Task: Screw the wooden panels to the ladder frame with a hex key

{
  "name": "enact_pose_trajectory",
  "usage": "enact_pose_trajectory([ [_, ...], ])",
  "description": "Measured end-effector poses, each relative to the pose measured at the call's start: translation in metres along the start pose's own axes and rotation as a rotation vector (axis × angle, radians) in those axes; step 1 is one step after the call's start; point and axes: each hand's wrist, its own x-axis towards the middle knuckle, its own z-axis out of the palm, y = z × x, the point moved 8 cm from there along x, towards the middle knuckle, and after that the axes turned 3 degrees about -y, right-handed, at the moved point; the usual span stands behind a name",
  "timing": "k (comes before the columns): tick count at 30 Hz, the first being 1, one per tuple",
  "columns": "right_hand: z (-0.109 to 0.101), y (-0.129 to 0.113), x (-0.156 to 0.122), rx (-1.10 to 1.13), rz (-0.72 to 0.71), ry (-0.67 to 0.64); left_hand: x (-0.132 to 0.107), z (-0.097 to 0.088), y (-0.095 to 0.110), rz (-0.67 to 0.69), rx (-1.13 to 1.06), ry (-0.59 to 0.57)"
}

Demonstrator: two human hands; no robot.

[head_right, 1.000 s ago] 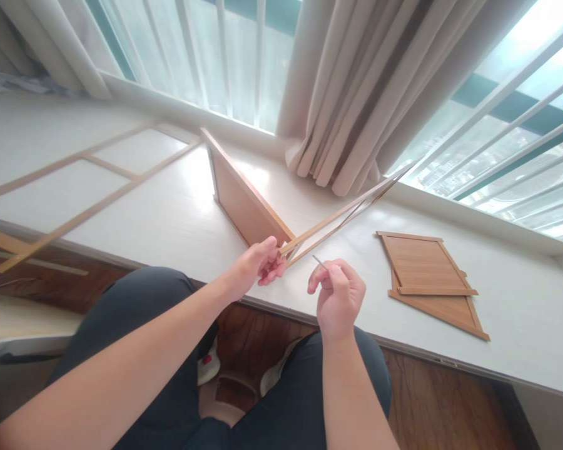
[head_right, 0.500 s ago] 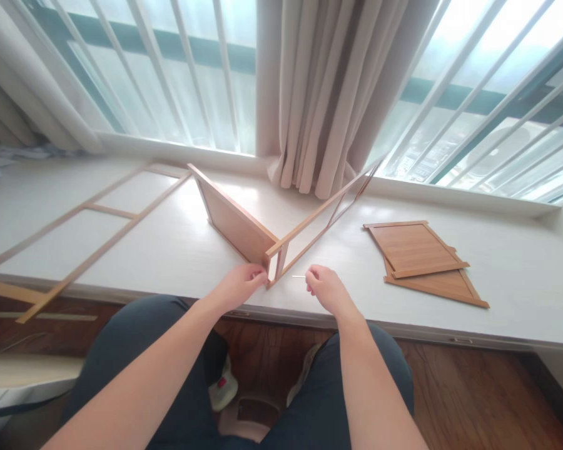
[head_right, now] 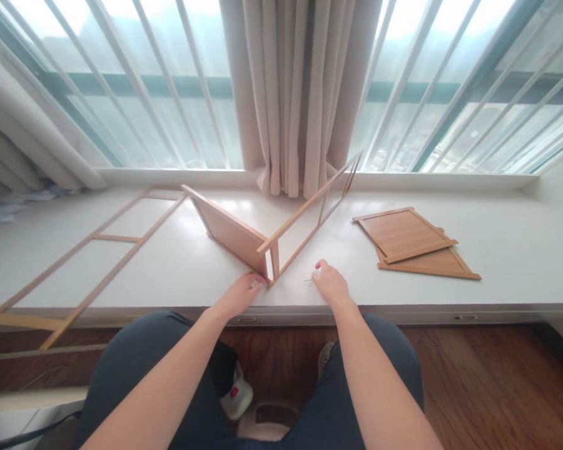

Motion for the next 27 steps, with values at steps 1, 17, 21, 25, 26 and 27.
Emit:
enact_pose_trajectory([
  [1,0.000,-0.005,-0.001,-0.017,-0.023,0.044,0.001,0.001,0.000,0.000,0.003,0.007],
  [17,0.034,-0.074,-0.003,-0.061,-0.364,0.108,0.010,0.011,-0.007,0.016,0.003,0.045],
  [21,0.037,-0.075,0.001,-0.040,-0.374,0.128,0.010,0.013,-0.007,0.010,0.010,0.044],
  [25,0.040,-0.074,0.003,-0.017,-0.391,0.153,0.008,0.013,-0.007,0.016,0.008,0.047],
  [26,0.041,-0.073,0.004,-0.012,-0.394,0.160,0.007,0.013,-0.006,0.020,0.006,0.047],
  [27,0.041,-0.073,0.005,-0.007,-0.397,0.168,0.006,0.013,-0.007,0.025,0.003,0.046],
])
